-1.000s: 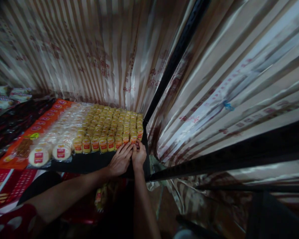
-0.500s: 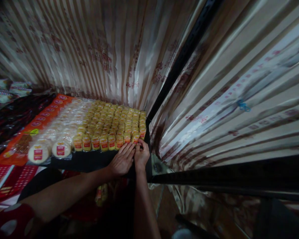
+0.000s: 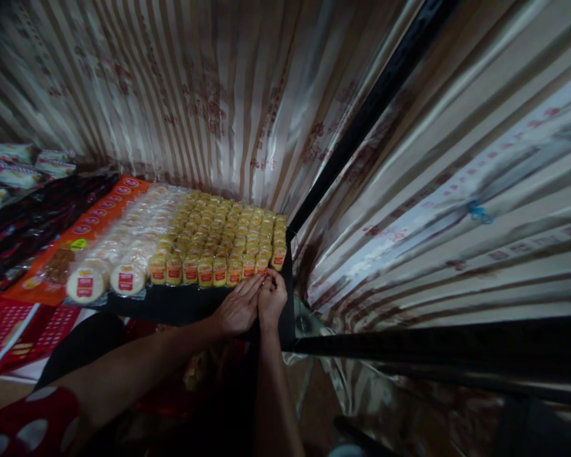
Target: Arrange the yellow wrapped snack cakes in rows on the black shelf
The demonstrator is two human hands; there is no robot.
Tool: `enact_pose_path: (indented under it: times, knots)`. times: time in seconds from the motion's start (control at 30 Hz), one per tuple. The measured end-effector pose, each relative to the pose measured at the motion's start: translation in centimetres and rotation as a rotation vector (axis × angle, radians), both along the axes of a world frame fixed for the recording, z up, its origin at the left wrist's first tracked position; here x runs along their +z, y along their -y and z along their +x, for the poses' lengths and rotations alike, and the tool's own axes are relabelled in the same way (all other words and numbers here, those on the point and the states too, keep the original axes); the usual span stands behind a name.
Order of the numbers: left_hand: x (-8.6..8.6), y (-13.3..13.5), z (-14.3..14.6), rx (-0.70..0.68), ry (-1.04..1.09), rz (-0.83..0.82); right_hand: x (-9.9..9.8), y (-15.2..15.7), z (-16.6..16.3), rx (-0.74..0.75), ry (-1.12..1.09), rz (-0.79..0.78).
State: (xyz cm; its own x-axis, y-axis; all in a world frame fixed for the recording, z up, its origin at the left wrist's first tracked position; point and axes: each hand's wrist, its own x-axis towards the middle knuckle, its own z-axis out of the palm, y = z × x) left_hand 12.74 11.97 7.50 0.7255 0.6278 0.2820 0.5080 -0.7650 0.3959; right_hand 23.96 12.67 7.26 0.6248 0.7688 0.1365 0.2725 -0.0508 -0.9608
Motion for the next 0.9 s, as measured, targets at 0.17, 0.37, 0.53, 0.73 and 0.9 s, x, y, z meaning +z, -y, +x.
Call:
enact_pose_path:
  times: [0.17,0.37,0.53,0.73,0.9]
  knots:
    - [0.6,0.3,-0.1,0.014,-0.022,0.066,0.7,0.9,0.1,-0.029,0.238,0.064]
    - [1.4,0.8,-1.1,0.032,-0.051,0.206,-0.1,2.5,0.5,0.011,0.256,0.050]
    - [2.0,1.3,-1.0,-0.006,-0.040,0.225,0.7,4.2,0.3,-0.009,0.234,0.015]
    - [2.0,5.0,-3.2,-0.043,0.096,0.074,2.6,8.9,-5.0,-0.082,0.066,0.013]
    - [-2.5,10.6,-10.4,-0.077,0.094,-0.172,-0.4,13.5,-11.3,0.196,0.158,-0.045]
